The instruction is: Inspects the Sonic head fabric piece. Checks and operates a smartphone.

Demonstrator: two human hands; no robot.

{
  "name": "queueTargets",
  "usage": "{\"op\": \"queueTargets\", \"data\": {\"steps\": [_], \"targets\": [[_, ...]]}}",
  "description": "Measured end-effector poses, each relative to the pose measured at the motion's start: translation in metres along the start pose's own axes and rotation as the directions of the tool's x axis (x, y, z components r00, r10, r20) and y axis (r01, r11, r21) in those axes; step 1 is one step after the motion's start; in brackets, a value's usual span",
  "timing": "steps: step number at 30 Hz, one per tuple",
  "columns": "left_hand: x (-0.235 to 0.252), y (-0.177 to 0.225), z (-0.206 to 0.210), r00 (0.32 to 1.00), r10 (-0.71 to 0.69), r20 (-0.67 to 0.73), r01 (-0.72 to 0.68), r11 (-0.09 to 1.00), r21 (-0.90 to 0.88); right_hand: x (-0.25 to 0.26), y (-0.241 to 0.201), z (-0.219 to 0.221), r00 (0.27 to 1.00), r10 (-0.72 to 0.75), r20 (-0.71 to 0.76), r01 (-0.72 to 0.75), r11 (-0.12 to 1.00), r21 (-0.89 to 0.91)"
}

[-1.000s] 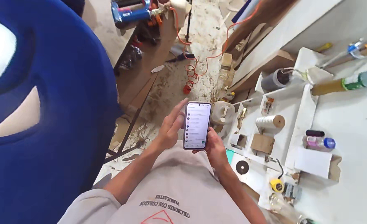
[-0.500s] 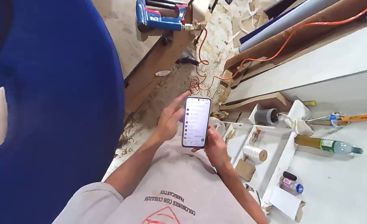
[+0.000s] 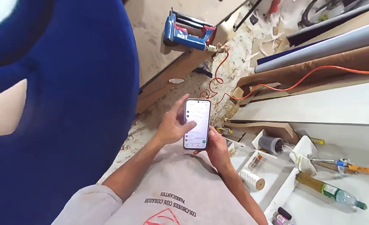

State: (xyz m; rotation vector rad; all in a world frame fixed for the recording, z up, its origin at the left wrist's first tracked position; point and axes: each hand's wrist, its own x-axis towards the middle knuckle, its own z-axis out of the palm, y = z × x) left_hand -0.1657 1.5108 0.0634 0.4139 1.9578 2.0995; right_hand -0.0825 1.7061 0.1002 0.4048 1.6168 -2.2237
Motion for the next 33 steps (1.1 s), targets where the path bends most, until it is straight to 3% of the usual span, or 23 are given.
{"op": "queueTargets", "data": {"steps": [9, 20, 29, 33], "targets": [[0.0, -0.006, 0.035, 0.993, 0.073, -0.091, -0.08, 0.994, -0.075, -0.007, -0.001, -0.041, 0.998, 0.004, 0.059, -0.007, 0.999, 0.048], [0.003, -0.003, 0.077, 0.997, 0.044, -0.067, -0.043, 0.999, 0.015, -0.024, 0.005, -0.08, 0.998, -0.009, 0.063, 0.005, 0.997, 0.072], [0.009, 0.003, 0.085, 0.918, -0.064, -0.391, 0.138, 0.977, 0.164, -0.026, 0.012, -0.076, 0.991, -0.079, 0.113, 0.09, 0.991, -0.101], [0.006, 0.0, 0.076, 0.962, -0.079, -0.261, 0.102, 0.992, 0.077, -0.026, 0.013, -0.077, 0.996, -0.025, 0.085, 0.033, 0.996, -0.083]]}}
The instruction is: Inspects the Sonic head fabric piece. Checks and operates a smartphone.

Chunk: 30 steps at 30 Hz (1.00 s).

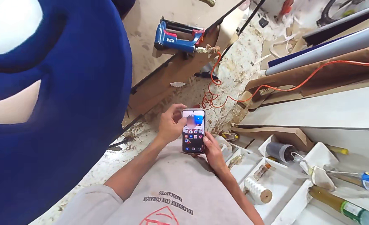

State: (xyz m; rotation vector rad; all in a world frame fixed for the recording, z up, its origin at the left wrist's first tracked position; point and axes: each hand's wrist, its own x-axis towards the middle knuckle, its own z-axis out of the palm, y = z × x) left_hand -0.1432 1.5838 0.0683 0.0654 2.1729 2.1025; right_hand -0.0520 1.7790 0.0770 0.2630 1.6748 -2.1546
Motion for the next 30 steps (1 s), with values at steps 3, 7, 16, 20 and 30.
{"op": "queueTargets", "data": {"steps": [3, 7, 16, 20, 30], "targets": [[-0.001, -0.005, -0.005, 0.995, -0.002, 0.104, 0.012, 0.995, -0.101, -0.001, -0.001, -0.001, 0.999, 0.016, -0.03, -0.016, 1.0, 0.01], [0.001, -0.008, -0.006, 0.99, -0.009, 0.144, 0.026, 0.992, -0.122, 0.0, 0.0, 0.0, 0.998, 0.053, -0.044, -0.052, 0.998, 0.038], [0.003, -0.007, -0.013, 0.993, -0.003, 0.122, 0.021, 0.989, -0.145, 0.005, -0.001, 0.007, 0.997, 0.063, -0.051, -0.06, 0.996, 0.064], [0.001, -0.011, -0.016, 0.993, 0.023, 0.117, -0.005, 0.989, -0.145, 0.005, -0.002, 0.008, 0.996, 0.074, -0.051, -0.071, 0.996, 0.053], [-0.001, -0.013, -0.019, 0.994, 0.055, 0.097, -0.04, 0.988, -0.149, 0.007, -0.005, 0.01, 0.996, 0.081, -0.036, -0.08, 0.996, 0.037]]}}
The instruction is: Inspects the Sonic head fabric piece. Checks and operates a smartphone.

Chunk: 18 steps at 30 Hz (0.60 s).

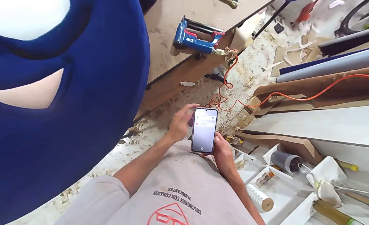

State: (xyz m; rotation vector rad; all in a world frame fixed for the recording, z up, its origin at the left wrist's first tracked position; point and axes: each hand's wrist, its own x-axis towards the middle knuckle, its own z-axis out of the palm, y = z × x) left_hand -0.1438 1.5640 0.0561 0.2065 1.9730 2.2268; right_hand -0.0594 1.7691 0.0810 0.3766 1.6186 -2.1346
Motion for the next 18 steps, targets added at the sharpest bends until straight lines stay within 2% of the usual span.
{"op": "queueTargets", "data": {"steps": [18], "targets": [[0.0018, 0.0011, 0.0021, 1.0, -0.014, 0.006, 0.013, 1.0, 0.024, 0.0013, -0.0034, -0.0036, 1.0, -0.008, 0.014, 0.008, 1.0, -0.01]]}}
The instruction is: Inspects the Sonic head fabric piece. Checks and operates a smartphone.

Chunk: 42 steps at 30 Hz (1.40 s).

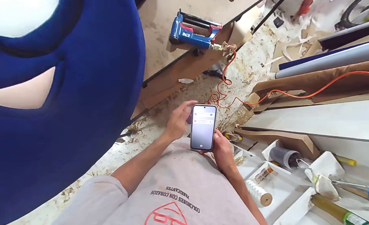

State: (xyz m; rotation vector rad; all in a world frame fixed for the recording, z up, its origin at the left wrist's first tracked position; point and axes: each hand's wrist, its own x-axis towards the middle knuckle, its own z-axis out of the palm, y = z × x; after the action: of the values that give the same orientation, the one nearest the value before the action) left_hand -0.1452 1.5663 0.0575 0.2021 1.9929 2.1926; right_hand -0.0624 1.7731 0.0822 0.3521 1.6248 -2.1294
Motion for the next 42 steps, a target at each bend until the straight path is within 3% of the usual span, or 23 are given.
{"op": "queueTargets", "data": {"steps": [31, 37, 42], "targets": [[-0.007, -0.002, 0.001, 0.998, -0.037, -0.045, 0.036, 0.999, -0.028, 0.002, 0.006, 0.001, 1.0, 0.002, 0.022, -0.001, 1.0, -0.024], [-0.008, -0.004, 0.001, 0.995, -0.083, -0.048, 0.081, 0.995, -0.055, 0.001, 0.007, 0.005, 1.0, 0.002, 0.019, 0.0, 0.995, -0.095], [-0.009, -0.004, 0.006, 0.985, -0.152, -0.081, 0.156, 0.986, 0.049, 0.0, 0.011, 0.009, 0.997, -0.028, 0.077, 0.043, 0.978, -0.206]]}}
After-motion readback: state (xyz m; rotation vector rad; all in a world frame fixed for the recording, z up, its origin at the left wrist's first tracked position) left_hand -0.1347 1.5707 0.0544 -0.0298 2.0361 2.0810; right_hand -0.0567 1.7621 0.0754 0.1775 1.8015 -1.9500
